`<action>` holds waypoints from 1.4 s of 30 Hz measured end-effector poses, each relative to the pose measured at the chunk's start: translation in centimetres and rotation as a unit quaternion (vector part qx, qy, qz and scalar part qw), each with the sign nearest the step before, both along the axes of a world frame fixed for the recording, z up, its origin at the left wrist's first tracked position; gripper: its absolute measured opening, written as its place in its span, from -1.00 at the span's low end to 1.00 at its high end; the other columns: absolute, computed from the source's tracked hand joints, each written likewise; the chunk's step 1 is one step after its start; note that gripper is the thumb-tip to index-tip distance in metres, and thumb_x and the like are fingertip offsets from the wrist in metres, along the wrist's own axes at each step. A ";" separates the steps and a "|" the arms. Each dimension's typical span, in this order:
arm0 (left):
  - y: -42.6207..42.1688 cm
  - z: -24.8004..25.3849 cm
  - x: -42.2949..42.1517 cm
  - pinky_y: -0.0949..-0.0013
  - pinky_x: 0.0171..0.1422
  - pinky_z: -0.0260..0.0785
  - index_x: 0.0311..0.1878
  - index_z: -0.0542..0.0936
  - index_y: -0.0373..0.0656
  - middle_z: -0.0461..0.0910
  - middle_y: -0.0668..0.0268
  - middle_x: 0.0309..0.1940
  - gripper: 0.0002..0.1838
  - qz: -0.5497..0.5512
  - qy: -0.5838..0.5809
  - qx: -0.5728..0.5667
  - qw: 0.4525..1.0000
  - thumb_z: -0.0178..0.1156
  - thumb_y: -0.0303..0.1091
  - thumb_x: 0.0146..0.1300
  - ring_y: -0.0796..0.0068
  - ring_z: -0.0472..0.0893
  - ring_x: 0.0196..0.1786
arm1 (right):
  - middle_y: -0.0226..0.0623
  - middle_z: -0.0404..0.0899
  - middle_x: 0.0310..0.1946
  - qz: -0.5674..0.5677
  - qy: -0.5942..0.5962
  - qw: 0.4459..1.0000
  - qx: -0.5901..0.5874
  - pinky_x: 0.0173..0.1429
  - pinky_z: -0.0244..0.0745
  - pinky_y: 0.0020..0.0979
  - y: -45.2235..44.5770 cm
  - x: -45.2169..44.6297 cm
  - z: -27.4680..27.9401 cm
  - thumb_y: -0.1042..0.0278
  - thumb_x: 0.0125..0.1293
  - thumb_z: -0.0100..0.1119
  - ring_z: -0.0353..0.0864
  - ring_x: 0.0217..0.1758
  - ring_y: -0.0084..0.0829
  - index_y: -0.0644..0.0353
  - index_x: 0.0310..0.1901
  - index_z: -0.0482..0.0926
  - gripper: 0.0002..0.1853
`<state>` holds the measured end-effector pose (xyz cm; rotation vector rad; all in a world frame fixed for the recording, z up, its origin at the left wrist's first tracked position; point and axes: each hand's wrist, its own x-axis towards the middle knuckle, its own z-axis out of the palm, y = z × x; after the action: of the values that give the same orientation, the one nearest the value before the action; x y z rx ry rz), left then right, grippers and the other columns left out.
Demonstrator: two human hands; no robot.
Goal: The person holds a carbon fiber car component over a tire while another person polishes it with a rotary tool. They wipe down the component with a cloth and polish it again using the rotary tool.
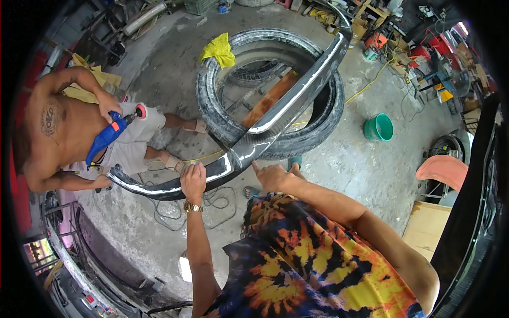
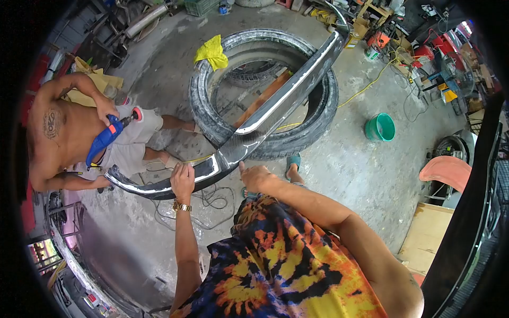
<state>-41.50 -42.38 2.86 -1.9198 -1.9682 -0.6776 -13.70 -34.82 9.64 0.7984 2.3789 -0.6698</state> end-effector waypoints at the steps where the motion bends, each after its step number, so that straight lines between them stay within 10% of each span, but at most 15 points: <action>1: -0.2 0.1 0.0 0.04 -0.11 0.47 -0.51 0.54 -0.24 0.58 0.09 -0.45 -0.72 0.017 -0.031 -0.057 0.998 0.19 -0.34 0.34 -0.02 0.61 -0.25 | 0.12 0.68 -0.01 -0.002 0.003 1.000 -0.003 0.08 0.59 -0.15 0.1 0.0 0.2 0.31 0.41 0.00 0.71 0.07 -0.07 0.60 0.50 -0.10 -0.20; 15: 0.5 -0.5 -0.7 0.07 -0.20 0.48 -0.48 0.59 -0.24 0.64 0.13 -0.44 -0.71 0.021 -0.068 -0.074 0.995 0.15 -0.31 0.37 0.06 0.63 -0.33 | 0.17 0.62 0.07 -0.029 0.013 0.999 -0.041 0.24 0.53 -0.10 -0.2 0.9 4.4 0.46 0.36 -0.01 0.64 0.18 -0.02 0.45 0.51 0.07 -0.29; 27: 0.3 -3.7 -1.2 0.00 -0.13 0.49 -0.37 0.67 -0.26 0.70 0.07 -0.33 -0.68 0.042 -0.141 -0.147 0.978 0.09 -0.25 0.42 -0.05 0.65 -0.28 | 0.08 0.62 0.09 -0.189 0.130 0.940 -0.251 0.23 0.48 -0.12 -4.6 15.8 -2.6 0.07 0.53 -0.03 0.61 0.17 0.00 0.11 0.32 0.48 -0.54; 35: 0.6 -5.3 -1.6 -0.05 -0.07 0.48 -0.34 0.67 -0.27 0.69 -0.01 -0.29 -0.65 0.056 -0.176 -0.197 0.963 0.07 -0.20 0.43 -0.10 0.65 -0.22 | -0.04 0.71 -0.07 -0.282 0.139 0.943 -0.111 0.09 0.57 -0.20 1.1 20.4 -3.4 0.32 0.37 0.15 0.70 0.00 -0.09 0.19 0.25 0.53 -0.58; 42: 0.9 -4.9 -1.4 -0.08 -0.05 0.47 -0.33 0.67 -0.26 0.69 -0.04 -0.28 -0.64 0.070 -0.181 -0.221 0.956 0.04 -0.19 0.43 -0.16 0.64 -0.20 | -0.07 0.33 0.41 -0.224 0.217 0.933 0.181 0.46 0.30 -0.10 11.3 16.5 -3.4 0.40 0.21 0.28 0.34 0.42 0.01 0.11 0.37 0.39 -0.35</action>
<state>-42.85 -41.47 -2.01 -1.9704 -2.6458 -0.6239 2.77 -23.57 6.20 1.5206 2.7902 -0.6374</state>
